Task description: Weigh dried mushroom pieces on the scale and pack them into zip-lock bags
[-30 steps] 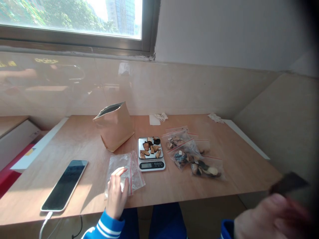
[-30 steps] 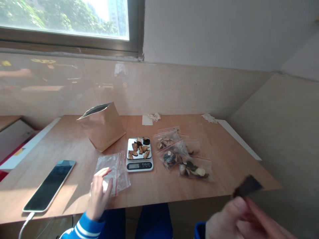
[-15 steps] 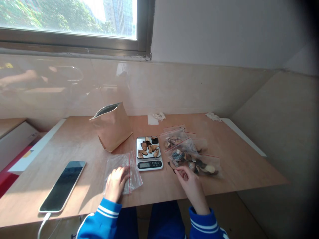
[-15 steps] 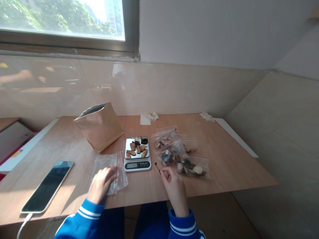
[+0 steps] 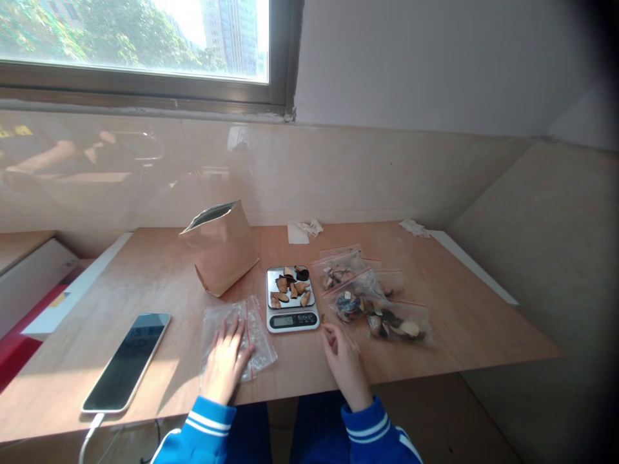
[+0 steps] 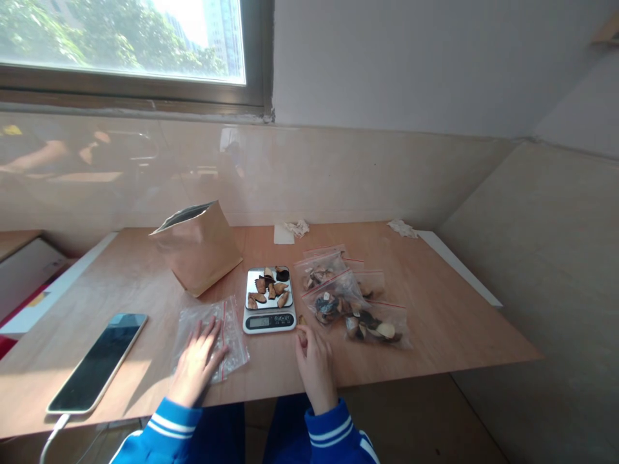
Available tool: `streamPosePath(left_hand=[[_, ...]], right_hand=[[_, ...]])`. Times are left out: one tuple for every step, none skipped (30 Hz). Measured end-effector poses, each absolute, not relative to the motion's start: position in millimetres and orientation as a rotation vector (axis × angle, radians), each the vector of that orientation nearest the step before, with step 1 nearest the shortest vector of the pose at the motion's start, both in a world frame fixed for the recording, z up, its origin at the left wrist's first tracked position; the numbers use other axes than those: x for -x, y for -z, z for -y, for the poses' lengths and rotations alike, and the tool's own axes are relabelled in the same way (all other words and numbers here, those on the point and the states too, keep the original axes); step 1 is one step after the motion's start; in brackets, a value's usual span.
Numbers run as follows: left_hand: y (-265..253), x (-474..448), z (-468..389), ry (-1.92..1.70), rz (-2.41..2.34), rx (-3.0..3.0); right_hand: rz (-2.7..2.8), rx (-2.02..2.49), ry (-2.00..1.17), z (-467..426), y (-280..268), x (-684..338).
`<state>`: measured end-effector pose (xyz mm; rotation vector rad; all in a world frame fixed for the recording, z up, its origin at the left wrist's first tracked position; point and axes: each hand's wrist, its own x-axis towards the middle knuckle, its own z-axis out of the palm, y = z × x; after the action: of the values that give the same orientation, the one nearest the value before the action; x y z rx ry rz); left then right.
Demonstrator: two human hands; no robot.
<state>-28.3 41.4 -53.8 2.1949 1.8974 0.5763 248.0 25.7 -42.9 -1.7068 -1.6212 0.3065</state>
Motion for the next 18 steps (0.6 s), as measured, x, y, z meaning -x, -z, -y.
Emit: streamPosePath(left_hand=[[54,30,-41,-0.566,-1.884,-2.187],[54,32,-42,-0.566,-1.877,-2.168],[55,33,-42,-0.576,-1.87,-2.145],[55,33,-42,-0.598,-1.863,-2.12],[55,34,-43,-0.627,-1.856,-2.096],[56,34,-43,-0.658,-1.857,-2.068],[56,34,-43,-0.688,-1.874,-2.032],[56,35,-42,-0.718,-1.907,-1.986],[56,36,-41,-0.752,-1.943,-1.935],[55,37,-40,-0.801,-1.972,-1.889],[53,38,-39,-0.877,-1.989,-1.86],[50,38,-37,-0.977,-1.986,-1.852],[46,39,-35,-1.091,-1.963,-1.861],[41,38,-33,-1.213,-1.932,-1.874],[34,37,-30,-1.32,-1.899,-1.878],[27,36,-28,-1.401,-1.864,-1.868],[21,33,-26,-1.459,-1.825,-1.842],[14,30,-24,-1.489,-1.774,-1.826]], right_hand=[[1.641,1.66,-0.363,-24,38,-239],[1.672,1.607,-0.436,-22,33,-229],[1.712,1.551,-0.52,-20,28,-219],[1.758,1.495,-0.607,-18,23,-208],[1.807,1.445,-0.69,-15,18,-197],[1.852,1.404,-0.759,-13,14,-186],[1.889,1.373,-0.81,-10,11,-176],[1.915,1.348,-0.845,-8,9,-167],[1.928,1.329,-0.867,-6,6,-158],[1.925,1.314,-0.88,-4,5,-151],[1.909,1.301,-0.891,-4,3,-145],[1.878,1.291,-0.898,-4,2,-139],[1.835,1.289,-0.902,-5,0,-135],[1.779,1.297,-0.901,-7,-2,-131],[1.714,1.316,-0.895,-10,-4,-128],[1.646,1.338,-0.89,-13,-6,-125],[1.583,1.353,-0.891,-16,-9,-123],[1.532,1.353,-0.905,-20,-12,-121]])
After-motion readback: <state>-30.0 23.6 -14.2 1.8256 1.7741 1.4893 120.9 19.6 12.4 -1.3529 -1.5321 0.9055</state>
